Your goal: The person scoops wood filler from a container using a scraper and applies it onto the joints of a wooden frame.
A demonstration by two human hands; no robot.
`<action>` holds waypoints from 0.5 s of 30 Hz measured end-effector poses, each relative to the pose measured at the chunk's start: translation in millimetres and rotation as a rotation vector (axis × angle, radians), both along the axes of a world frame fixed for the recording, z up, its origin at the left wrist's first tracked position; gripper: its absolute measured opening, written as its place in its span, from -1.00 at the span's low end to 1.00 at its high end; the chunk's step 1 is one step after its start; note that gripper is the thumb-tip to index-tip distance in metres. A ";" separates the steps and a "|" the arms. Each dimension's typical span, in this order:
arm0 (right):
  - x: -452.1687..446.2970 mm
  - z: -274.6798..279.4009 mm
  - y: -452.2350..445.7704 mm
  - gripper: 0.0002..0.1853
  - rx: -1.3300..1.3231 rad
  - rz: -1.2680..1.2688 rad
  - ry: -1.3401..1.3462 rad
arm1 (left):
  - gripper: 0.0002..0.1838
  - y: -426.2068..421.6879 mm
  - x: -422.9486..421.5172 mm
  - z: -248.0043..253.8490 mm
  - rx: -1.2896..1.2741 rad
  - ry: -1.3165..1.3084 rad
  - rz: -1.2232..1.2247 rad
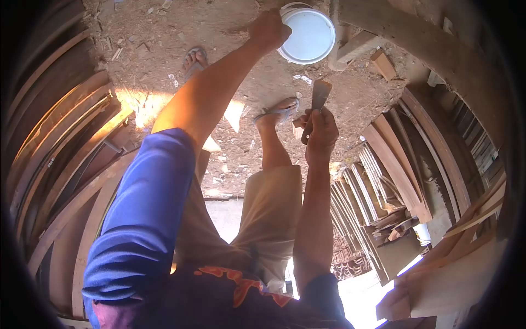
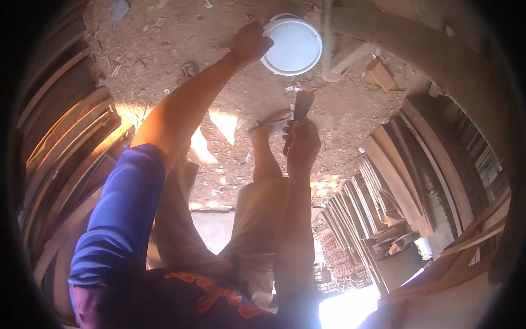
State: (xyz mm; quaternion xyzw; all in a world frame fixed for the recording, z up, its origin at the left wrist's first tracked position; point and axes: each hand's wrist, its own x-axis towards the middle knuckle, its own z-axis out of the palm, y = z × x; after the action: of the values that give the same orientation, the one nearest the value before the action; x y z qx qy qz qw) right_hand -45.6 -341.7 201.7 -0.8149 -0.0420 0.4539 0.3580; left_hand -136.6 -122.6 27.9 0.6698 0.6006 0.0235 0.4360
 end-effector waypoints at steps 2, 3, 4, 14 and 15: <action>3.1 12.2 10.8 -0.69 -0.031 -0.021 -0.017 | -0.59 -4.5 -0.1 9.0 -0.021 -0.047 0.001; 6.9 15.8 14.3 -0.69 -0.038 -0.028 -0.017 | -0.59 -12.9 -3.3 24.7 0.022 -0.112 -0.011; 10.9 16.4 20.9 -0.69 -0.065 -0.047 -0.052 | -0.60 -18.4 -7.5 42.2 0.072 -0.179 -0.021; 69.6 -46.3 87.0 -0.67 -0.272 0.799 -0.610 | -0.65 -89.0 -120.7 180.3 -0.302 0.004 -0.293; 75.1 -59.7 96.0 -0.67 -0.366 1.088 -0.721 | -0.65 -90.6 -127.8 170.1 -0.308 0.002 -0.285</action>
State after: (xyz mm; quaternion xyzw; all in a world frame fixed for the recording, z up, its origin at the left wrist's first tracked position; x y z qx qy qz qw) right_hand 29.5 -245.7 142.0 -0.8257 -0.4855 0.2688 -0.1015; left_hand -264.4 -213.2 198.1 0.6732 0.4968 -0.1310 0.5318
